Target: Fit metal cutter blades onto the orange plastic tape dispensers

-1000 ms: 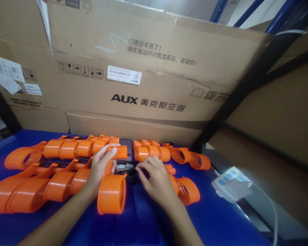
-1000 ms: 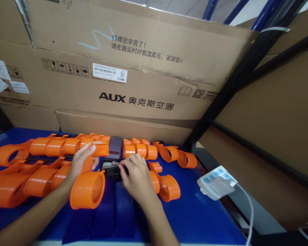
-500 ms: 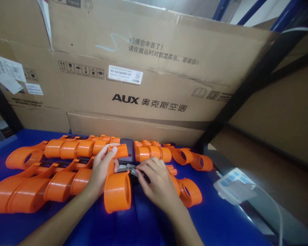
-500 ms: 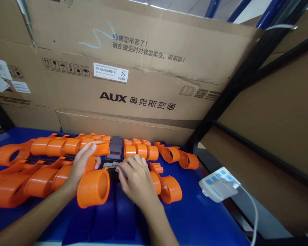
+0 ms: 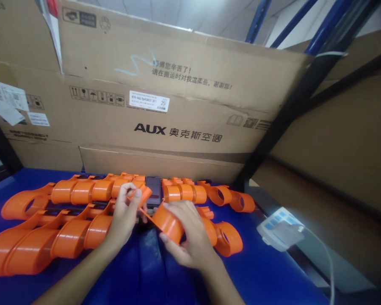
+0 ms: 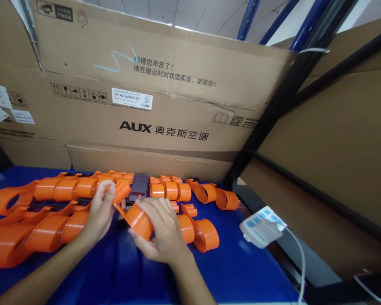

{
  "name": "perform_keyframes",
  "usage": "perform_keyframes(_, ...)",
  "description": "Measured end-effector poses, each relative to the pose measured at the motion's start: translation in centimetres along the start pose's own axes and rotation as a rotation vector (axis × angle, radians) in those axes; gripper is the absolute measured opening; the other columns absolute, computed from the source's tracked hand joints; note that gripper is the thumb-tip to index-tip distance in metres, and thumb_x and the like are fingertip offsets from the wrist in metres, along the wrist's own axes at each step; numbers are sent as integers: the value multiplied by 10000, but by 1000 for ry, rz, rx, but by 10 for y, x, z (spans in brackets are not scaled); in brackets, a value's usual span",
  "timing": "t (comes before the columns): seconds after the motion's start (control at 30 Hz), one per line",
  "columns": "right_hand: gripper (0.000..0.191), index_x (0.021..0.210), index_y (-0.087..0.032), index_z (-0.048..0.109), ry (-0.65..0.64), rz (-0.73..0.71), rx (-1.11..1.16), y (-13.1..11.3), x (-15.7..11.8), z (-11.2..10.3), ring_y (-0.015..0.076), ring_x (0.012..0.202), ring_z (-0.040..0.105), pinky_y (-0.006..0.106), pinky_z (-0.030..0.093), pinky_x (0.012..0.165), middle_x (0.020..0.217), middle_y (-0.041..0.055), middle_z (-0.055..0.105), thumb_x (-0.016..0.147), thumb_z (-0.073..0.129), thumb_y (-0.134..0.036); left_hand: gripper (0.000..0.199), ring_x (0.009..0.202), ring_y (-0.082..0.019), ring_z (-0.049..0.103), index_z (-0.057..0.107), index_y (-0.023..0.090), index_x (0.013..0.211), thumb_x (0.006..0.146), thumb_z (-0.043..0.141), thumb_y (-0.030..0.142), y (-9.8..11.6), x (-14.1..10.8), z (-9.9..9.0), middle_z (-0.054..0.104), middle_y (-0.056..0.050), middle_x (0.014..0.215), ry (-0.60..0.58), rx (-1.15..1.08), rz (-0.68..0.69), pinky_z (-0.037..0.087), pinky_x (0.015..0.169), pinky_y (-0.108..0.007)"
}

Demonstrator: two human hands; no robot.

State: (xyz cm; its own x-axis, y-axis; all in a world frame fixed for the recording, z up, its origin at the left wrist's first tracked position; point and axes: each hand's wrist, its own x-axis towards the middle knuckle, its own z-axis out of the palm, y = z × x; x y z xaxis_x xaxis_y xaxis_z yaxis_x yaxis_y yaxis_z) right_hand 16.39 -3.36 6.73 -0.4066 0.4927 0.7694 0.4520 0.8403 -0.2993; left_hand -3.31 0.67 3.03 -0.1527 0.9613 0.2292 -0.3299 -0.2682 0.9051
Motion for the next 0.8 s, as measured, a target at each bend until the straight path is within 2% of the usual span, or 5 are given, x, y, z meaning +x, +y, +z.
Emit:
perform_keyframes(0.1, 426, 1300, -235, 605, 150, 38, -2, 1, -1, -6, 294, 985, 701, 475, 555, 887, 1140, 99, 730, 877, 640, -261, 445, 451, -139, 586, 501, 269, 1147, 905, 643, 615, 1, -1, 0, 596, 67, 680, -84, 5, -22, 452, 391, -217)
perform_keyframes(0.2, 338, 1229, -226, 652, 322, 99, -97, 8, -1, -20, 297, 988, 701, 466, 549, 877, 1102, 98, 742, 897, 606, -271, 438, 570, -153, 629, 539, 233, 1134, 921, 617, 608, 4, 0, 0, 664, 0, 812, -123, 11, -16, 493, 428, -226)
perform_keyframes(0.37, 305, 1179, -210, 711, 553, 368, -327, 32, -7, -62, 301, 1012, 707, 453, 540, 928, 1114, 104, 756, 948, 605, -377, 398, 618, -154, 605, 587, 208, 1112, 963, 570, 576, 5, 2, -4, 693, -41, 856, -113, 34, 23, 473, 444, -216)
perform_keyframes(0.6, 389, 1094, -207, 752, 549, 545, -536, 49, -44, -116, 301, 927, 707, 435, 535, 897, 1018, 94, 771, 918, 623, -529, 341, 617, -154, 602, 624, 199, 1068, 981, 577, 526, 1, -2, -9, 705, -43, 816, -145, 32, 26, 473, 486, -232)
perform_keyframes(0.8, 455, 1078, -202, 728, 446, 581, -751, 45, -80, -137, 332, 976, 705, 457, 521, 935, 1047, 121, 761, 932, 541, -590, 329, 581, -143, 586, 631, 199, 1032, 995, 552, 516, 5, -8, -6, 690, -25, 772, -173, 28, 23, 448, 495, -239)
